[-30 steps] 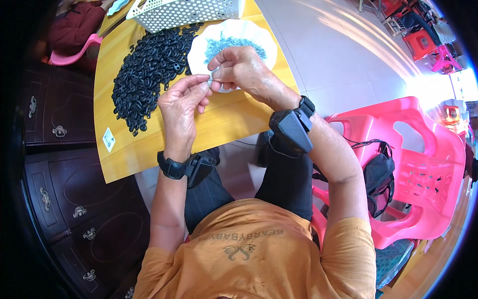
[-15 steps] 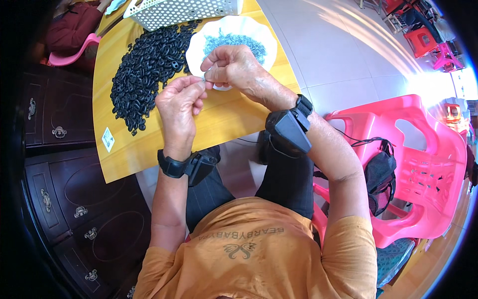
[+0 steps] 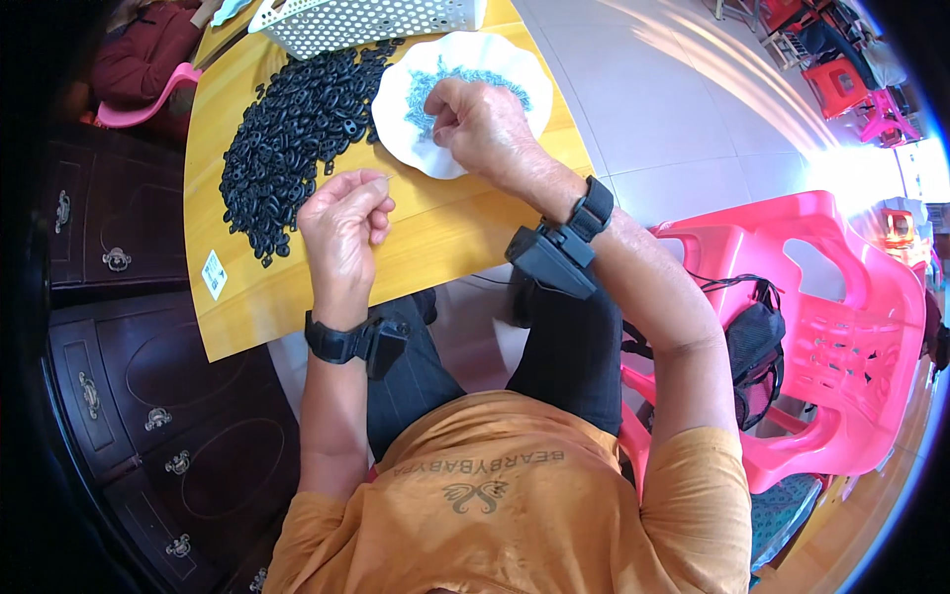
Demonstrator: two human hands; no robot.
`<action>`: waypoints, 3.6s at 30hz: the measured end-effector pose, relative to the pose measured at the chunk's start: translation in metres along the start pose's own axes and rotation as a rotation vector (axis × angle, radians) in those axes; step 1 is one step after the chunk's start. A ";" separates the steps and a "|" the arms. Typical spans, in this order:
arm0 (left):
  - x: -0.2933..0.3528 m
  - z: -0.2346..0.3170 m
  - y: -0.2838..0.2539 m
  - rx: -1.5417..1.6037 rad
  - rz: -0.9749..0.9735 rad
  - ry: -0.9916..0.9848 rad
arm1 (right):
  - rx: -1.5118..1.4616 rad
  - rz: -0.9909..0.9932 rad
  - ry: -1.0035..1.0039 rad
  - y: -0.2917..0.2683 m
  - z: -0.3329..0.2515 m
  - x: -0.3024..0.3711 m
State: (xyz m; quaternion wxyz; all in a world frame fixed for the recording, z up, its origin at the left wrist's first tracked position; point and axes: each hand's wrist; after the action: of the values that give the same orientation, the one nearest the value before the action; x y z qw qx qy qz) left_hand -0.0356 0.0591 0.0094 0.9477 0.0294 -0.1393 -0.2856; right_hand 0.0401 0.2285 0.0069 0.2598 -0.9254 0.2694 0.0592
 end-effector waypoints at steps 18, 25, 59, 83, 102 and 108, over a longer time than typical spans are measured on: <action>0.027 -0.013 -0.053 0.067 0.194 0.031 | 0.559 -0.037 -0.656 0.093 -0.015 -0.006; 0.027 -0.016 -0.057 0.083 0.189 0.039 | 0.290 0.097 -0.523 0.070 -0.023 0.006; 0.060 -0.003 -0.032 0.126 -0.026 0.226 | -0.705 -0.116 0.182 0.041 -0.057 0.060; 0.063 -0.012 -0.030 0.072 -0.015 0.157 | -0.529 -0.149 0.058 0.041 -0.051 0.061; 0.067 -0.009 -0.027 -0.036 0.002 0.139 | -0.450 -0.179 -0.020 0.038 -0.049 0.058; 0.069 -0.011 -0.026 -0.066 0.009 0.155 | -0.363 -0.163 -0.128 0.039 -0.046 0.056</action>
State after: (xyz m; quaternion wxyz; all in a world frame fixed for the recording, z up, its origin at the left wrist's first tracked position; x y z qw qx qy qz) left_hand 0.0085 -0.0009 0.0124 0.9573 0.0196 -0.0561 -0.2828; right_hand 0.0656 0.1511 0.0147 0.1093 -0.9701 0.1616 0.1445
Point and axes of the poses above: each hand's wrist, its own x-axis away from the middle knuckle, its own y-axis out of the palm, z = x × y, and after that the axes turned 7 degrees about -x, right-handed
